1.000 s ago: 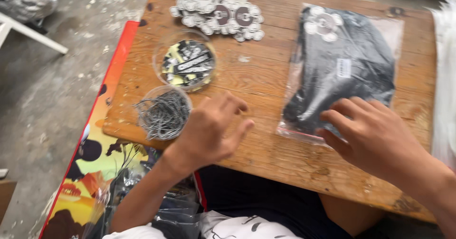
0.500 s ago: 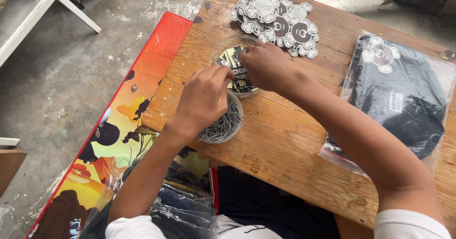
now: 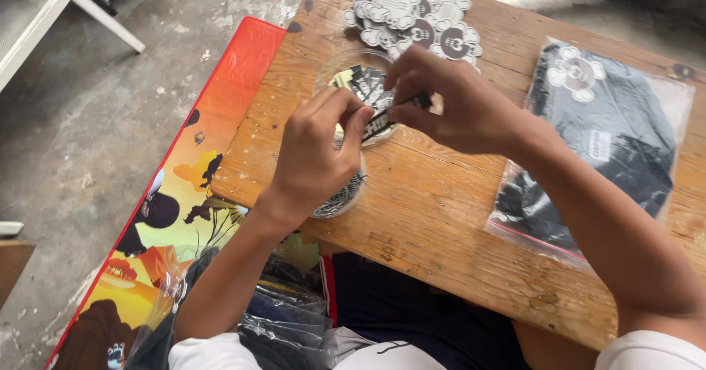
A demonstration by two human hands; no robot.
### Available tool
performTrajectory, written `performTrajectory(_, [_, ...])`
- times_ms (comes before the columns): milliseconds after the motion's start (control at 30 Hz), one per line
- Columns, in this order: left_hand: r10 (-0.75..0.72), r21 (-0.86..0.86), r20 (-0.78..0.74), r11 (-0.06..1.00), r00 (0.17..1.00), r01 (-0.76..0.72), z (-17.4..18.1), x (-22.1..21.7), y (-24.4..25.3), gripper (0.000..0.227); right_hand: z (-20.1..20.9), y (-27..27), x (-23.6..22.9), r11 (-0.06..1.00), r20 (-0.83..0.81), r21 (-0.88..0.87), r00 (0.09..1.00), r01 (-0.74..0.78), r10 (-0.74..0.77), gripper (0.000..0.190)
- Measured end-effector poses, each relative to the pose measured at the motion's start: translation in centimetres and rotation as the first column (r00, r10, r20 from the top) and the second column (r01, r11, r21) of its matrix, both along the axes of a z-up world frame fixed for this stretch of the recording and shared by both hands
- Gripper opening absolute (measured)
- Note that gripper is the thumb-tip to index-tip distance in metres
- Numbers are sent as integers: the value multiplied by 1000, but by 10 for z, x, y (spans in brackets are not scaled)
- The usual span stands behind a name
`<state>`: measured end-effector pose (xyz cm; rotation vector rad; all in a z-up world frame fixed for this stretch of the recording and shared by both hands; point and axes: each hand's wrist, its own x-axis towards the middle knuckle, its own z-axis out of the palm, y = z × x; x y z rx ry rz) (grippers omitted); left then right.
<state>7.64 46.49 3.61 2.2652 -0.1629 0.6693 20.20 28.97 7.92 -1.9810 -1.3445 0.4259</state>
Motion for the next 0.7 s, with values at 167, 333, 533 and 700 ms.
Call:
performTrajectory(167, [-239, -231, -118, 951, 964, 208, 35, -8, -51, 17, 1, -84, -28, 951, -116, 278, 987, 136, -107, 13])
performTrajectory(333, [-497, -408, -267, 834, 825, 370, 33, 7, -112, 23, -2, -180, -58, 879, -228, 366, 945, 306, -234, 15])
performTrajectory(533, [-778, -666, -291, 582, 557, 466, 8, 35, -184, 17, -2, -276, -100, 866, -77, 351, 933, 356, -353, 23])
performTrajectory(700, [-810, -495, -398, 585, 432, 642, -17, 58, -220, 19, -12, -315, -139, 765, 129, 427, 804, 483, -580, 21])
